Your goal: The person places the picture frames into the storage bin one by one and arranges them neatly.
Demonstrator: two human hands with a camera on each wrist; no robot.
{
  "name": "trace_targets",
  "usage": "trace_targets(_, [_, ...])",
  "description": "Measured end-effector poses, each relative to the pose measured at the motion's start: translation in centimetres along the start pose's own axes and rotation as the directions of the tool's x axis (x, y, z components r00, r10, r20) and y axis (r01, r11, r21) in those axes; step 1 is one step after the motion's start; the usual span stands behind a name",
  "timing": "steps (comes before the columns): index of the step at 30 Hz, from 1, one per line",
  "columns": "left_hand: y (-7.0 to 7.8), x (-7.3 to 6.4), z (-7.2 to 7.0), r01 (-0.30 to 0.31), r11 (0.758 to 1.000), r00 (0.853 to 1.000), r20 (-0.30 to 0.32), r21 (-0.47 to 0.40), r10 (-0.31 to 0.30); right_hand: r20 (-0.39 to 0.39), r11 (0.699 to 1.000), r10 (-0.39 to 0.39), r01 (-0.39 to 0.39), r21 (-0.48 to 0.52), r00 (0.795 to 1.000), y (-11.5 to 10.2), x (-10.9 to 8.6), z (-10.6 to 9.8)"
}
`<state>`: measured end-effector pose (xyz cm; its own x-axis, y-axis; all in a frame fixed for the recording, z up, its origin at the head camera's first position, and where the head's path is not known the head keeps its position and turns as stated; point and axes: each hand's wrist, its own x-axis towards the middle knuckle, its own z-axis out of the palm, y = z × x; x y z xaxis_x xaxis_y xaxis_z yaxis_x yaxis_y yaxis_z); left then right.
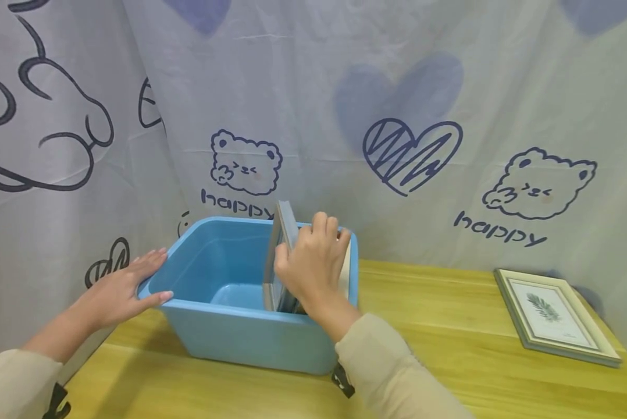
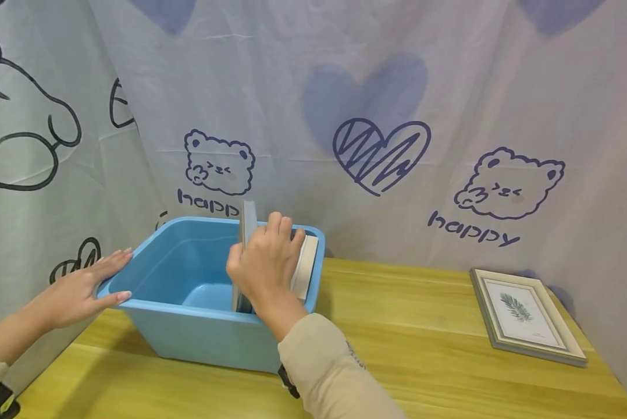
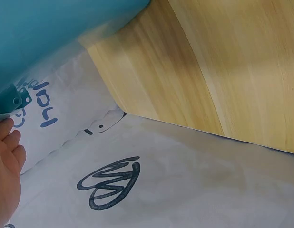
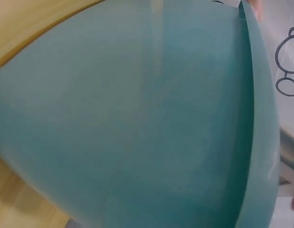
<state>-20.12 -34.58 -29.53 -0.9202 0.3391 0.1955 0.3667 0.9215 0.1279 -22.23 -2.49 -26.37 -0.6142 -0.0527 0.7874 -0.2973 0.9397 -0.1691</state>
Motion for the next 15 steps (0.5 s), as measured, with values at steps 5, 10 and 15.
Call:
trace_targets(5, [0.1,-0.1,0.4,-0.008,1.000,1.000,-0.007,0.009,0.008,0.207,0.997,0.054,-0.041,-0.071,0.977,0.3,-0.4,-0.5])
trace_targets(10, [0.1,0.0,0.3,-0.017,1.000,1.000,-0.007,0.007,0.017,0.403,0.990,0.108,-0.063,-0.123,0.909,0.4,-0.4,-1.4])
trace_targets(15, [0.1,-0.2,0.2,-0.009,1.000,1.000,0.002,0.008,0.009,0.458,0.990,0.098,-0.038,-0.139,0.883,0.1,-1.0,-1.4])
